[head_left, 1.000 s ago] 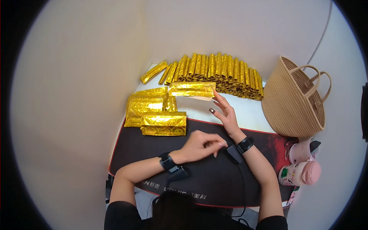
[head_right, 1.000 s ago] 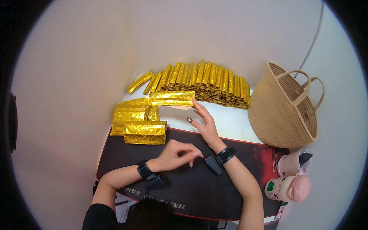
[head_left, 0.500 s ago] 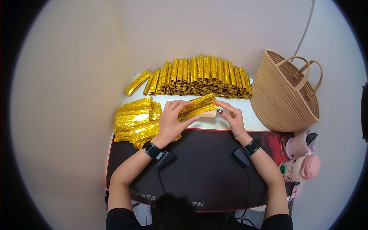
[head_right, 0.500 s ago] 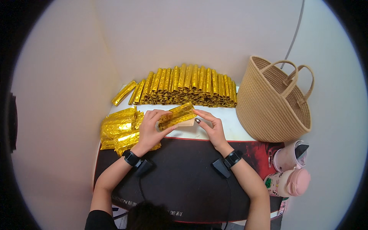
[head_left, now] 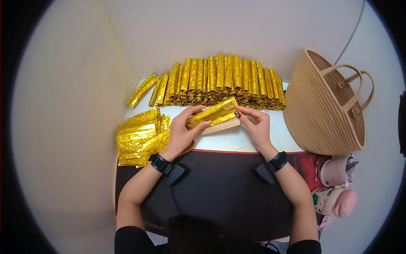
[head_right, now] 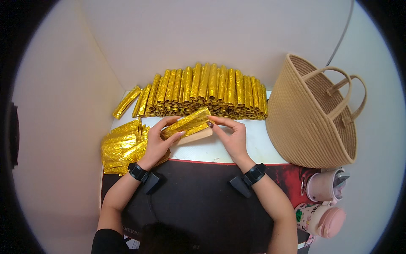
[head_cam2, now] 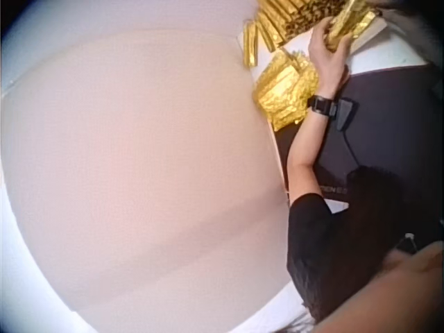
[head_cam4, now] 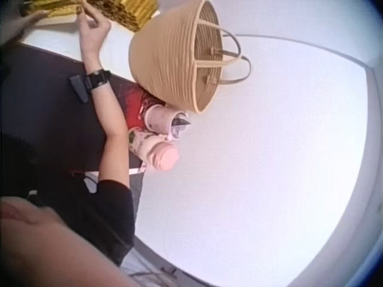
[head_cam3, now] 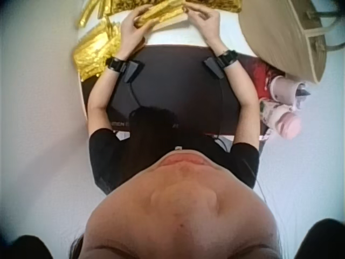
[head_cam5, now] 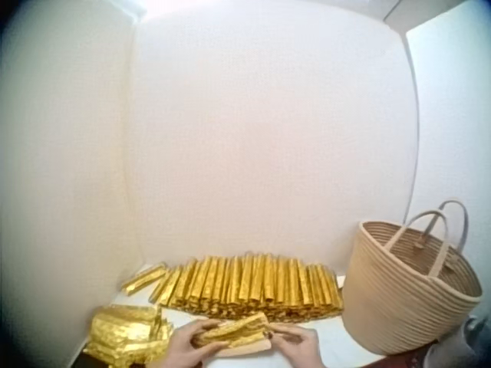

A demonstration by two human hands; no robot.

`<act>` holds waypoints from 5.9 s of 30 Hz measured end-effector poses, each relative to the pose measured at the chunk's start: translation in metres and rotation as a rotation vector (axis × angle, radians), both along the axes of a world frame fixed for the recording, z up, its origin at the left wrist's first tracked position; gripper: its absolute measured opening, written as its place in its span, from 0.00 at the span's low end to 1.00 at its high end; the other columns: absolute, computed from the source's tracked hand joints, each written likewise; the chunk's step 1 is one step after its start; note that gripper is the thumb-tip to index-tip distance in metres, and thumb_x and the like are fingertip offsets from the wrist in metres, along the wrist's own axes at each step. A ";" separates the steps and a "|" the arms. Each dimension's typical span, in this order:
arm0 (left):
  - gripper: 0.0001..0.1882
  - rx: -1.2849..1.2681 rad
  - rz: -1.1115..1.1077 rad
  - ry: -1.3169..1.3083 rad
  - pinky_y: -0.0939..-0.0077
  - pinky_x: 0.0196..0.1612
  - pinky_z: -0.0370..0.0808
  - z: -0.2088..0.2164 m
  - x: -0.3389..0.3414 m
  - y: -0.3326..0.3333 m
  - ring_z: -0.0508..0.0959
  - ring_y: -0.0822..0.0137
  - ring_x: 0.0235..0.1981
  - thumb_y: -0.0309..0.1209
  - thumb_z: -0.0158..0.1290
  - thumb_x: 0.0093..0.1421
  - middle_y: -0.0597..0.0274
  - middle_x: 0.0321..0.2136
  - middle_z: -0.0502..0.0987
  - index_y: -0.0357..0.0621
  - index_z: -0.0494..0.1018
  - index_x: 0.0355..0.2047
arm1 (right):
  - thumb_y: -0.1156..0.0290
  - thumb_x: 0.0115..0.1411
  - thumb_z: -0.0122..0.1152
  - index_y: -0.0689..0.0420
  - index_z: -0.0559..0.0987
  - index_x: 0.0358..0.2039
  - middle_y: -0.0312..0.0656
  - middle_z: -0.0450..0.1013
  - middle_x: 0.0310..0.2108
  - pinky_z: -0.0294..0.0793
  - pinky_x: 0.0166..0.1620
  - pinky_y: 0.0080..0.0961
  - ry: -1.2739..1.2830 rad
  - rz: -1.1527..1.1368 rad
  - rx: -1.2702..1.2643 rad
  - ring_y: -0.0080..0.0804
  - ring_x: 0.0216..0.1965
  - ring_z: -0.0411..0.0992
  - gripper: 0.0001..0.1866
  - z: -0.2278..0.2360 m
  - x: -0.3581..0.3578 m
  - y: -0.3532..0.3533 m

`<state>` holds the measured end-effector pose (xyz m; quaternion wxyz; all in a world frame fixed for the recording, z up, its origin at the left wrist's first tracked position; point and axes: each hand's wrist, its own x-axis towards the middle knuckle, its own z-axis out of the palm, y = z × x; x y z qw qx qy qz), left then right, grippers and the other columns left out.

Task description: Folding gold foil wrappers into thin strips at a workstation.

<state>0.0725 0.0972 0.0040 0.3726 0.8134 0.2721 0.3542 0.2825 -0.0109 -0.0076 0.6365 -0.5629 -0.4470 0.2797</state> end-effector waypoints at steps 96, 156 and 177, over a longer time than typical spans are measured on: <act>0.14 -0.553 -0.239 -0.015 0.87 0.19 0.51 0.007 -0.005 -0.006 0.59 0.88 0.16 0.26 0.50 0.65 0.74 0.13 0.70 0.38 0.71 0.50 | 0.76 0.62 0.56 0.61 0.79 0.47 0.41 0.79 0.35 0.78 0.37 0.15 0.223 0.397 -0.252 0.19 0.34 0.77 0.13 -0.001 0.003 0.002; 0.10 -0.641 -0.013 -0.395 0.81 0.45 0.70 -0.008 -0.011 0.004 0.76 0.75 0.38 0.23 0.43 0.66 0.61 0.35 0.79 0.33 0.75 0.39 | 0.72 0.49 0.65 0.33 0.81 0.46 0.33 0.79 0.28 0.70 0.28 0.22 -0.637 0.873 -0.259 0.32 0.21 0.73 0.24 0.013 -0.016 -0.005; 0.15 -0.656 -0.010 -0.378 0.81 0.45 0.74 -0.004 -0.011 0.005 0.77 0.74 0.42 0.28 0.47 0.66 0.57 0.43 0.78 0.32 0.73 0.49 | 0.77 0.53 0.67 0.58 0.84 0.35 0.38 0.80 0.31 0.76 0.38 0.17 -0.292 0.682 -0.211 0.22 0.32 0.78 0.08 0.003 0.016 0.003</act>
